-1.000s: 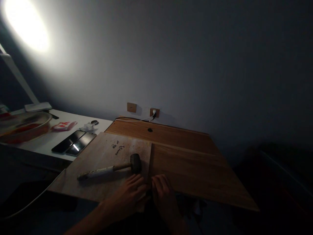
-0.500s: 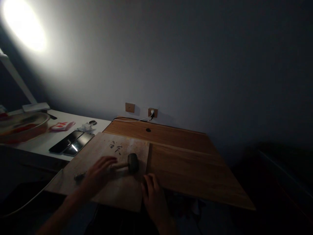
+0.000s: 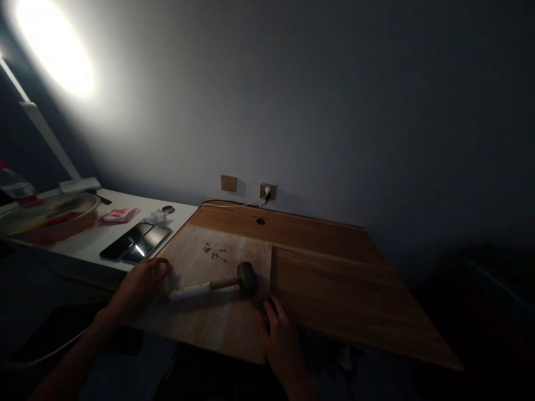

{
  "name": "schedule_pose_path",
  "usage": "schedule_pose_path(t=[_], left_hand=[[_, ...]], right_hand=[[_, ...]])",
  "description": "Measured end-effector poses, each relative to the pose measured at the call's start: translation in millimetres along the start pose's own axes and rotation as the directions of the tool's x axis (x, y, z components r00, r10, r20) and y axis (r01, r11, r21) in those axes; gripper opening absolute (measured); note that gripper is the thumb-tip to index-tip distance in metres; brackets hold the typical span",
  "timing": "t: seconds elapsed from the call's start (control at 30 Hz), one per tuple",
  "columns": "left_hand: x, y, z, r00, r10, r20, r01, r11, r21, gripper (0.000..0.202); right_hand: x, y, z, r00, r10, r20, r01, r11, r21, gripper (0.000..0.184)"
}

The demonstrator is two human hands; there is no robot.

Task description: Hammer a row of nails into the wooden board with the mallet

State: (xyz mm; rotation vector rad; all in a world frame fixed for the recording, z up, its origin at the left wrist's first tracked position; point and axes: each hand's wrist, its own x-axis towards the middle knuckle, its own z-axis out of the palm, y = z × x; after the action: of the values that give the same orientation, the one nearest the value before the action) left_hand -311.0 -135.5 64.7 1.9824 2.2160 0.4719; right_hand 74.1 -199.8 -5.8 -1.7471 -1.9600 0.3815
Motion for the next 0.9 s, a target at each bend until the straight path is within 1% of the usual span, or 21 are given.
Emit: schedule_pose_path(t=[0.07,0.13,0.2,0.3,0.4,0.47,0.53,0.6,0.63,0.67,0.7,0.73,0.77,0.8,0.87,0.9], left_hand=[[-3.8,14.9,7.5,1.0,0.021,0.02,-0.019,0.998,-0.062,0.044],[-9.1,30.1,17.4,0.997,0.048,0.055,-0.042,0.994,-0.1,0.044],[-15.4,46.4,28.0,0.992,0.092,0.091,-0.079,0.987,-0.138,0.041],[-23.6,68.9,42.1,0.975,0.192,0.11,-0.161,0.958,-0.238,0.033],[-26.2,80.9,52.2,0.959,0.266,0.102,-0.213,0.908,-0.361,0.029],[-24.2,82.7,56.3,0.951,0.296,0.089,-0.239,0.888,-0.393,0.029],[-20.1,82.8,58.7,0.945,0.324,0.051,-0.287,0.892,-0.349,0.028],[-14.2,86.1,60.5,0.93,0.368,-0.009,-0.357,0.894,-0.271,0.027],[-10.3,90.0,61.6,0.914,0.404,-0.038,-0.4,0.884,-0.241,0.027],[-5.8,95.9,63.0,0.892,0.449,-0.057,-0.45,0.865,-0.222,0.028],[-0.5,103.7,64.9,0.862,0.504,-0.061,-0.505,0.837,-0.213,0.029],[5.5,113.3,67.3,0.828,0.558,-0.06,-0.558,0.805,-0.203,0.031],[12.3,124.2,70.3,0.79,0.612,-0.041,-0.608,0.772,-0.187,0.033],[19.5,135.9,73.7,0.753,0.658,-0.018,-0.651,0.74,-0.171,0.036],[34.2,159.3,81.1,0.687,0.725,0.042,-0.716,0.686,-0.133,0.041],[41.1,169.7,84.5,0.657,0.75,0.076,-0.742,0.661,-0.117,0.042]], right_hand=[[-3.2,24.2,-4.2,0.996,0.06,-0.071,-0.061,0.998,-0.016,0.05],[-8.2,50.5,-12.9,0.985,0.095,-0.141,-0.098,0.995,-0.017,0.054],[-15.1,75.5,-25.1,0.97,0.14,-0.197,-0.148,0.989,-0.025,0.06],[-27.1,106.7,-45.4,0.95,0.198,-0.242,-0.214,0.976,-0.042,0.06],[-36.5,126.6,-63.2,0.936,0.212,-0.282,-0.235,0.971,-0.051,0.056],[-40.4,129.5,-71.9,0.923,0.211,-0.322,-0.242,0.968,-0.059,0.056],[-42.6,120.9,-77.1,0.897,0.199,-0.394,-0.243,0.968,-0.064,0.059],[-42.9,100.7,-77.8,0.871,0.184,-0.456,-0.223,0.974,-0.031,0.06],[-41.9,87.2,-76.5,0.878,0.179,-0.444,-0.197,0.98,0.006,0.059],[-39.6,72.3,-74.4,0.902,0.175,-0.394,-0.166,0.985,0.056,0.056],[-35.9,56.8,-71.5,0.942,0.165,-0.293,-0.145,0.985,0.089,0.054],[-30.5,41.7,-68.3,0.979,0.15,-0.135,-0.136,0.985,0.11,0.052],[-23.6,27.7,-65.0,0.989,0.147,-0.021,-0.143,0.981,0.127,0.051],[-15.7,15.5,-61.9,0.99,0.139,0.038,-0.143,0.979,0.147,0.052],[0.4,-1.9,-57.4,0.99,0.116,0.077,-0.127,0.979,0.162,0.05],[7.0,-6.8,-56.3,0.987,0.123,0.101,-0.14,0.972,0.188,0.051]])
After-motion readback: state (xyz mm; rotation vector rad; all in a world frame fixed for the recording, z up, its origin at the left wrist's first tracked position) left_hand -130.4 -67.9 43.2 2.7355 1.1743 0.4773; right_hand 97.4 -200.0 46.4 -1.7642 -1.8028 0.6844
